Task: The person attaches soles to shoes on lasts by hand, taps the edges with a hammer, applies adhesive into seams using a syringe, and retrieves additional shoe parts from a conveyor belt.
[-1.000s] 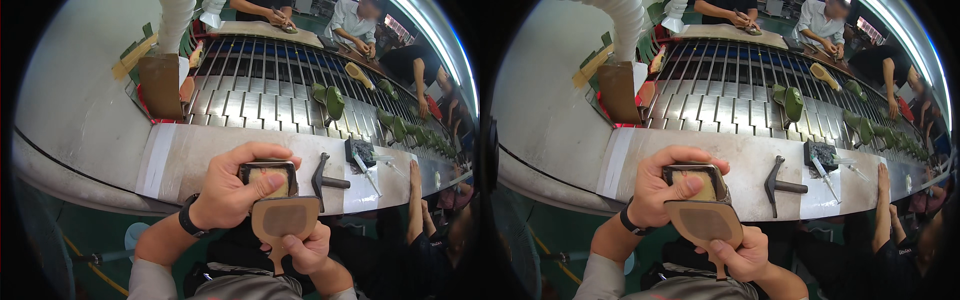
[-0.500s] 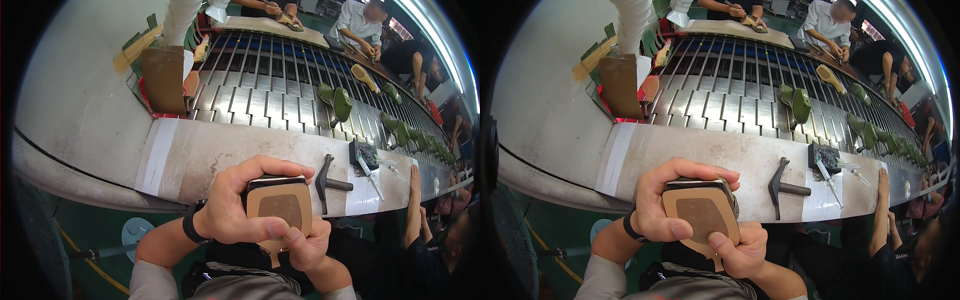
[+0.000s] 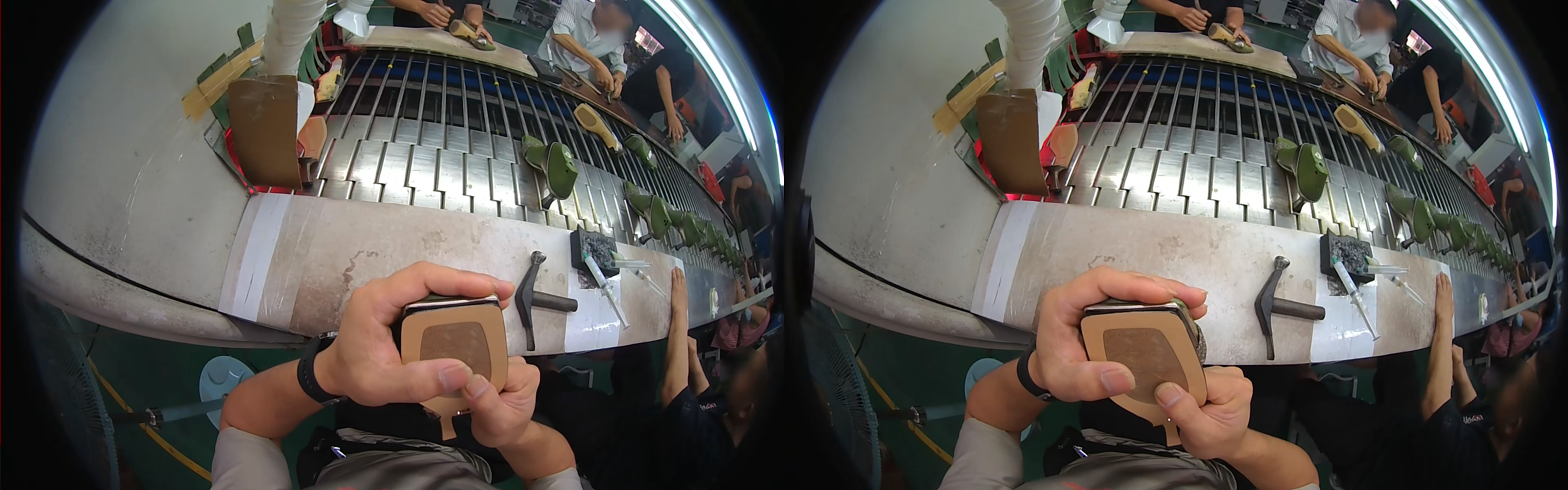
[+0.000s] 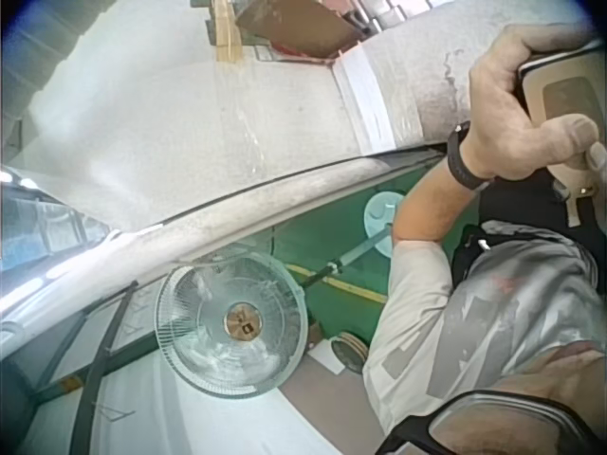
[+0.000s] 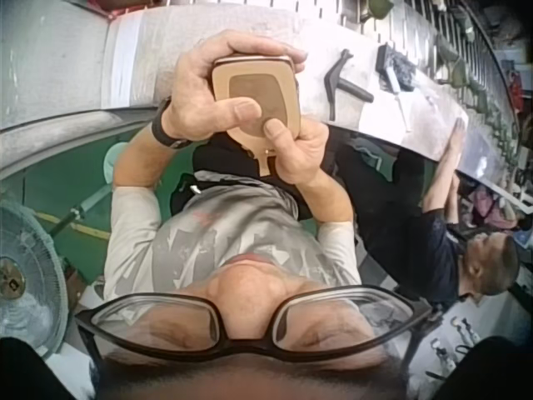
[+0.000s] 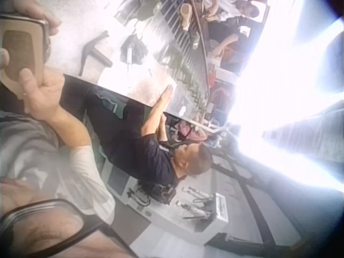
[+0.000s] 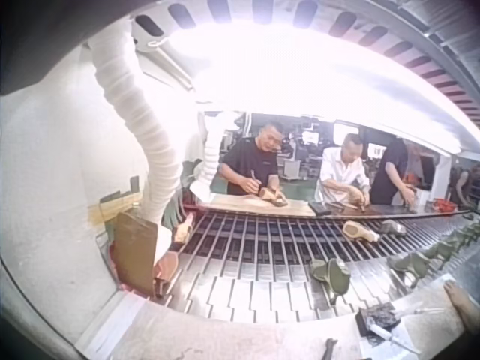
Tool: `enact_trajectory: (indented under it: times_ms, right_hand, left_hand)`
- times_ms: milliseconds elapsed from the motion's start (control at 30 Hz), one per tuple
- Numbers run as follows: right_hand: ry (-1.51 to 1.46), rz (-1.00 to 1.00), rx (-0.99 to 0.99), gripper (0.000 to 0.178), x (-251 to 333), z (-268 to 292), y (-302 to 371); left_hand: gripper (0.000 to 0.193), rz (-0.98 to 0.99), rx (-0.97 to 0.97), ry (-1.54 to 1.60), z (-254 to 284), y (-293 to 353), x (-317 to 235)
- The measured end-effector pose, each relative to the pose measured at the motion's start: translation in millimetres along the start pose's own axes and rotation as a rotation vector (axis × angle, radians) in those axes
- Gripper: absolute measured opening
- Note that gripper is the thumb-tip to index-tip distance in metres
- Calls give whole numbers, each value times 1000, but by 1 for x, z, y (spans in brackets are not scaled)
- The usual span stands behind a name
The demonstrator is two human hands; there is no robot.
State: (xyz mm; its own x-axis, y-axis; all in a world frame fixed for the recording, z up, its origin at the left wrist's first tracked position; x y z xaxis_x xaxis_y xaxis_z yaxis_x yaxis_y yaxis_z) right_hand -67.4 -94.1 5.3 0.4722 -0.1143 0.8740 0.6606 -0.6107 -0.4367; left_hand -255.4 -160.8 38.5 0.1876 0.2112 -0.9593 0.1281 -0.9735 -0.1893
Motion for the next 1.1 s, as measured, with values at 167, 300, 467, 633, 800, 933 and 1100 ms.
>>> enact_trajectory:
  times_ms: [167,300,467,633,800,933,1100]
  right_hand:
    - [-32,-43,-36,33,-2,-2,4]
    - [-8,-41,-34,33,-4,-2,5]
    - [-24,-34,-33,32,-9,-2,8]
    - [-11,-10,-31,34,-12,-2,8]
    - [-73,-17,-59,35,-9,-4,5]
    - [-71,-74,-69,32,-11,4,13]
    - [-87,-146,-95,43,-9,5,13]
  left_hand:
    - [59,13,-20,10,-3,2,-4]
    - [46,81,-52,70,-5,5,-9]
    - [40,75,-50,75,-4,5,-9]
    - [38,111,-64,107,-4,6,-10]
    - [43,95,-14,31,-4,3,-14]
    - [52,82,50,-21,-1,1,-11]
    - [62,104,100,158,1,-2,-11]
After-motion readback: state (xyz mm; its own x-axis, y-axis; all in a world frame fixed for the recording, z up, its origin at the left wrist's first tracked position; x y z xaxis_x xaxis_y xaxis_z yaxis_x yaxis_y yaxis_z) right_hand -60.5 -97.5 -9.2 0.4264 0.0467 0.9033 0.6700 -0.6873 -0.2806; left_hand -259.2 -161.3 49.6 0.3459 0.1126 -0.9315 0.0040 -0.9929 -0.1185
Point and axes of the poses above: each hand's wrist, its own y-axis away from the middle knuckle, its own z-axis out of the back of the hand, x = y × z, the point moved 1 cm from there along -y, towards the middle knuckle, and after that the axes turned 13 degrees about z, right-handed, at the moved point
